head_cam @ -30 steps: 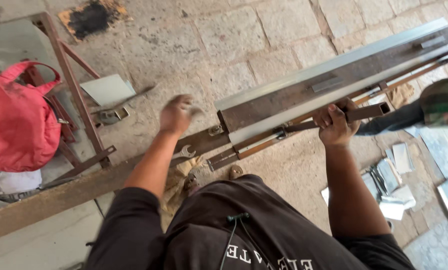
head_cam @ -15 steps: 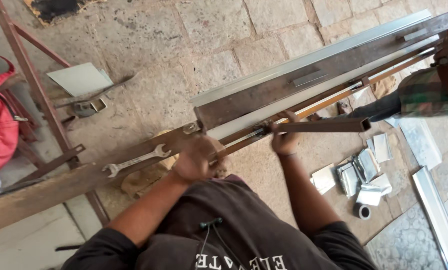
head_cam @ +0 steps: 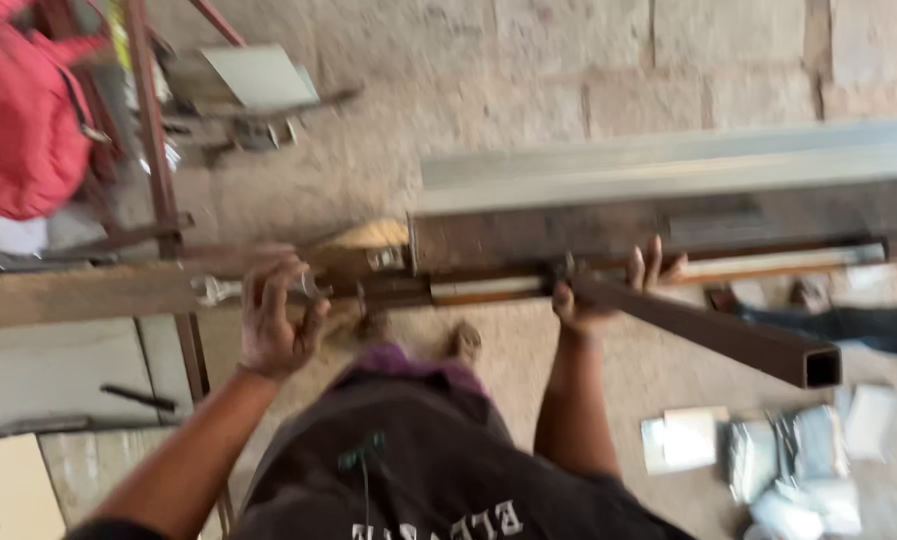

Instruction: The person operates a manual metal bending machine to shape long aluminum profiles. They place the profiles into the machine, use a wrench to tighten the clamps, and pull a long lever to bend the metal. A coworker assists by handing over the profiles and holding them in place during the bending process.

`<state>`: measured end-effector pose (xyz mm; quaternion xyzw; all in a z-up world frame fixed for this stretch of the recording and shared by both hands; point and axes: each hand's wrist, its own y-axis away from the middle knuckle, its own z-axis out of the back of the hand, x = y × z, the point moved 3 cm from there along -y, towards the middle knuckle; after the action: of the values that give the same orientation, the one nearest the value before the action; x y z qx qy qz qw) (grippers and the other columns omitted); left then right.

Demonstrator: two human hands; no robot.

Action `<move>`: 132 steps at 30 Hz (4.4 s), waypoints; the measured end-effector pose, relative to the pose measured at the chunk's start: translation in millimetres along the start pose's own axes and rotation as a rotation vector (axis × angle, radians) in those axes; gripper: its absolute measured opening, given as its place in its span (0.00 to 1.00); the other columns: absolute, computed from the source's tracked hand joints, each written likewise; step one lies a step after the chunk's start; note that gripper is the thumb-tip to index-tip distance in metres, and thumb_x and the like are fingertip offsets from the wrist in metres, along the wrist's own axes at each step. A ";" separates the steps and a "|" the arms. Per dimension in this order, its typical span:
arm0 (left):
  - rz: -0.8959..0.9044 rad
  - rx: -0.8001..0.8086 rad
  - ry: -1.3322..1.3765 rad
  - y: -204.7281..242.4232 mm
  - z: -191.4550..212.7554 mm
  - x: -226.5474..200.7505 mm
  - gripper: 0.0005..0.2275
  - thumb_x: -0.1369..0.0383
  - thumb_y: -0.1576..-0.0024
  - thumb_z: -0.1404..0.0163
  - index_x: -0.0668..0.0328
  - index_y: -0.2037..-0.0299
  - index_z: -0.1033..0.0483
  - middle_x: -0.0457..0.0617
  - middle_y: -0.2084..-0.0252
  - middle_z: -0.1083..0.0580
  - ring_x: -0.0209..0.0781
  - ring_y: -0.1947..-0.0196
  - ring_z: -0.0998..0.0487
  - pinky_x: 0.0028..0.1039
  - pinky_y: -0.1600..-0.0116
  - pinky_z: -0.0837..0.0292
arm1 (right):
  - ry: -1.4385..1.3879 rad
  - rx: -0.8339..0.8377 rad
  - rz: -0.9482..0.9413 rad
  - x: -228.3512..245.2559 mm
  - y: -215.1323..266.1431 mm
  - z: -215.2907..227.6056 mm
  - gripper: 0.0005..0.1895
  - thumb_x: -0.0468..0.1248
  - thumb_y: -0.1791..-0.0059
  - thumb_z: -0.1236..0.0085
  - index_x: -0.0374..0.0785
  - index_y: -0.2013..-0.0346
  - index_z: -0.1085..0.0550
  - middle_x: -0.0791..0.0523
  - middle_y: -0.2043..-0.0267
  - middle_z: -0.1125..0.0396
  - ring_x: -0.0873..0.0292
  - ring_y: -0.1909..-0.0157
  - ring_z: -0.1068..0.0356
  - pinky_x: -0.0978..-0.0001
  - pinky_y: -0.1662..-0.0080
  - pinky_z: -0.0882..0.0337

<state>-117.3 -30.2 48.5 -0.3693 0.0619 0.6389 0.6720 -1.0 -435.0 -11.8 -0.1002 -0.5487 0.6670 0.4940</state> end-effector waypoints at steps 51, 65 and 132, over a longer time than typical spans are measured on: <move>0.987 -0.325 0.821 44.0 -3.1 -19.3 0.09 0.67 0.34 0.55 0.63 0.51 0.26 0.54 0.63 0.21 0.35 0.76 0.22 0.25 0.75 0.22 | 0.113 0.557 0.250 -7.7 -36.4 3.4 0.35 0.67 0.47 0.54 0.42 0.48 0.21 0.44 0.36 0.31 0.40 0.31 0.35 0.39 0.33 0.40; 1.097 0.320 0.636 10.4 -71.9 -25.2 0.12 0.64 0.35 0.50 0.67 0.53 0.19 0.54 0.69 0.21 0.33 0.85 0.30 0.25 0.81 0.36 | 0.139 0.566 0.247 -12.5 -34.6 -1.1 0.34 0.67 0.48 0.54 0.42 0.50 0.20 0.45 0.36 0.30 0.43 0.31 0.33 0.40 0.31 0.40; 0.667 0.889 -0.381 -57.3 -25.1 -24.8 0.12 0.67 0.31 0.57 0.58 0.45 0.22 0.54 0.51 0.22 0.39 0.60 0.24 0.33 0.51 0.21 | 0.111 0.567 0.224 -6.6 -35.3 5.5 0.28 0.65 0.51 0.51 0.47 0.61 0.20 0.48 0.40 0.28 0.44 0.33 0.32 0.45 0.35 0.34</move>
<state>-60.0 -59.7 68.1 0.1084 0.3149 0.7837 0.5243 17.8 -446.7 16.9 -0.0546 -0.2984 0.8373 0.4548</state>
